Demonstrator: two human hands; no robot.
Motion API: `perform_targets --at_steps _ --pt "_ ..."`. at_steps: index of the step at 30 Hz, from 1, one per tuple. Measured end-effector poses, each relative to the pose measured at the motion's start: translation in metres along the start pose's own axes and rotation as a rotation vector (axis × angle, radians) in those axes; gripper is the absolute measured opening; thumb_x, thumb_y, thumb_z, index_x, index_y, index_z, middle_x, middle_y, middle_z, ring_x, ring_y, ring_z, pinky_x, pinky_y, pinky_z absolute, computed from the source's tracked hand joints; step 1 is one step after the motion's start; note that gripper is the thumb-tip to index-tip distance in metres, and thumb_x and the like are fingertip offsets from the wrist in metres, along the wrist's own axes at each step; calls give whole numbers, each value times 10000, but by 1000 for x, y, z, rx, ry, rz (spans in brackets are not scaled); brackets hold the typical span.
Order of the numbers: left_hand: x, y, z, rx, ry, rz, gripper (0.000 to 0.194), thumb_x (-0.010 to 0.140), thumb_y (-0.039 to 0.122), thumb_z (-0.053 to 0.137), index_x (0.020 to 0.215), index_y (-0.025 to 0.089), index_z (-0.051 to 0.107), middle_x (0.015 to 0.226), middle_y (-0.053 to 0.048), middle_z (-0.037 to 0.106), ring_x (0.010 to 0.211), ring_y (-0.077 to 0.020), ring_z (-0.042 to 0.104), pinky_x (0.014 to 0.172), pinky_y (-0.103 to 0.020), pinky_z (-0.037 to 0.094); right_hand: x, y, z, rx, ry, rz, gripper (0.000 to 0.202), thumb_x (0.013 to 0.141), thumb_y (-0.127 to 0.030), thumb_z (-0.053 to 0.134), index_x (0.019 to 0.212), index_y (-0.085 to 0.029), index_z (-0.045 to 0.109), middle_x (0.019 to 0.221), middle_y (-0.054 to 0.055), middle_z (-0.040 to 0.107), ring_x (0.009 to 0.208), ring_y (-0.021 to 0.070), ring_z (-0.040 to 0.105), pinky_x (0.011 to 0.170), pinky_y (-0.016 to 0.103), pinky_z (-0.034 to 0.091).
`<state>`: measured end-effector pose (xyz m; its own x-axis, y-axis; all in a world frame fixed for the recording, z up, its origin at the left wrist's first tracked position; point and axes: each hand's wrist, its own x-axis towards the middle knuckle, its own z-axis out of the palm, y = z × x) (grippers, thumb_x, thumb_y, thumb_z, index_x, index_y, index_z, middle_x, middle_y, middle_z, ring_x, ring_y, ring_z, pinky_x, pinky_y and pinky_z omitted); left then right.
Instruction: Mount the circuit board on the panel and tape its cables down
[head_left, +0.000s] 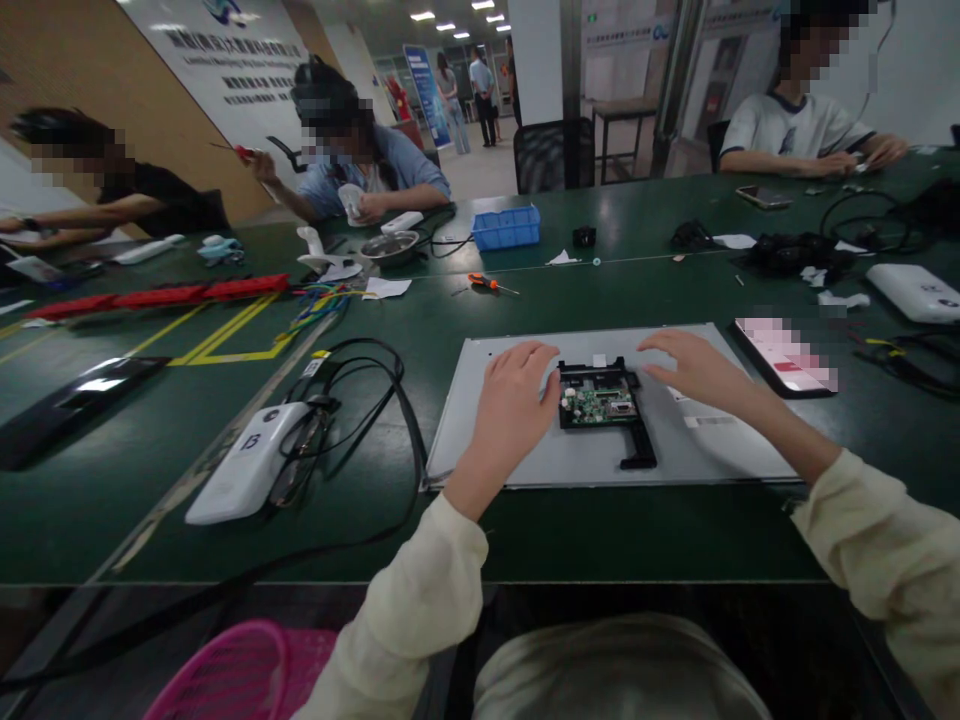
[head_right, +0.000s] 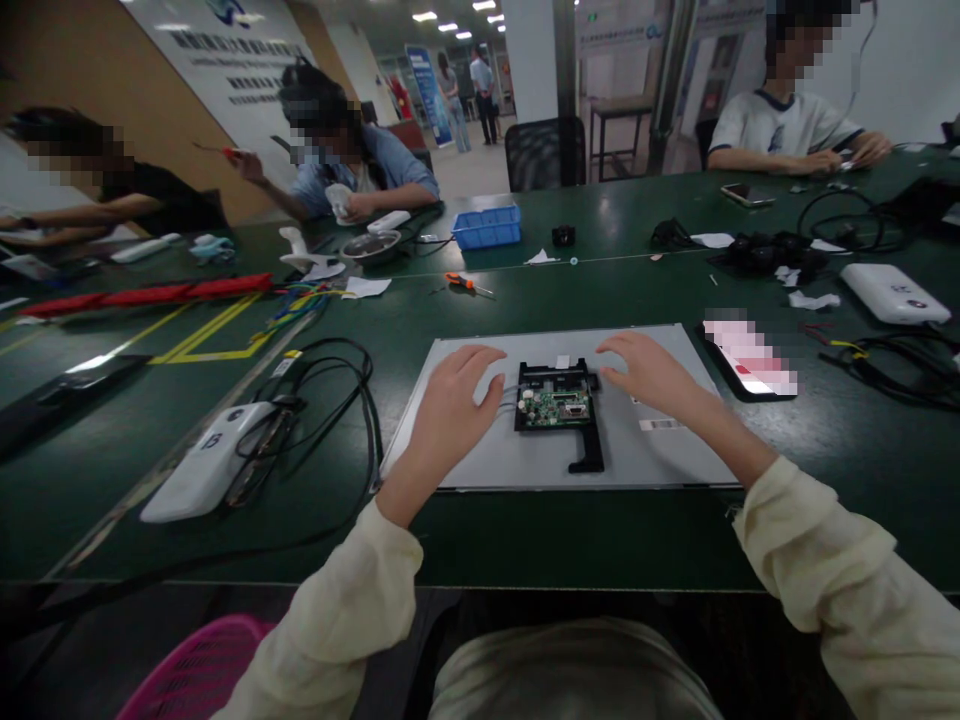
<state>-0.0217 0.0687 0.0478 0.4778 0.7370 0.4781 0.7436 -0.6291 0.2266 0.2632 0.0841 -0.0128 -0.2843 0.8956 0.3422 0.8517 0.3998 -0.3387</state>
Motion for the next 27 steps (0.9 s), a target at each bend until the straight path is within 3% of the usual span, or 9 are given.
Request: perform_targets --at_steps 2,5,8,11,17,20,24,27 --pt "23 4 13 -12 -41 27 264 889 165 483 1138 164 570 1148 -85 613 1083 -229 561 952 -382 433 15 -12 7 13 -28 -54 288 879 -320 536 1094 -172 656 1125 111 674 1071 273 603 955 442 460" --pt "47 -5 45 -77 -94 40 249 882 155 483 1108 149 587 1125 -96 618 1082 -222 568 957 -360 439 33 -24 20 21 -65 -94 239 866 -293 567 1026 -162 687 1059 109 700 1030 267 623 932 414 468" --pt "50 -25 77 -161 -148 -5 234 863 122 485 1064 143 603 1099 -97 624 1049 -205 585 943 -330 454 41 -30 33 10 -105 -79 201 859 -278 580 973 -169 706 1014 97 712 975 257 642 884 385 483" --pt "40 -40 94 -189 -173 -14 208 872 132 477 1028 152 614 1047 -85 631 1011 -198 591 919 -320 466 41 -32 41 0 -102 -66 201 894 -248 525 950 -190 710 1002 80 718 962 239 645 866 362 482" --pt "29 -42 95 -179 -190 -24 193 889 146 464 995 170 624 1017 -68 633 978 -192 588 907 -325 468 34 -35 43 -4 -72 -14 230 904 -190 488 968 -198 709 1030 57 720 967 225 645 869 351 483" --pt "29 -38 93 -170 -188 -37 187 892 153 468 992 171 625 1014 -68 634 976 -195 587 909 -337 467 31 -33 34 -16 28 26 250 913 -207 471 993 -196 707 1051 63 717 980 231 644 868 362 489" --pt "26 -37 92 -145 -168 -29 206 905 156 442 1008 165 620 1012 -72 633 974 -198 583 907 -352 467 24 -16 22 -112 179 61 283 919 -233 447 1031 -201 704 1084 86 706 1025 268 625 898 423 480" --pt "24 -36 91 -112 -169 -36 209 905 154 442 1003 171 627 1010 -69 632 969 -197 579 910 -357 464 17 2 24 -139 138 74 282 891 -220 460 996 -196 721 1067 100 713 1019 288 627 903 467 481"
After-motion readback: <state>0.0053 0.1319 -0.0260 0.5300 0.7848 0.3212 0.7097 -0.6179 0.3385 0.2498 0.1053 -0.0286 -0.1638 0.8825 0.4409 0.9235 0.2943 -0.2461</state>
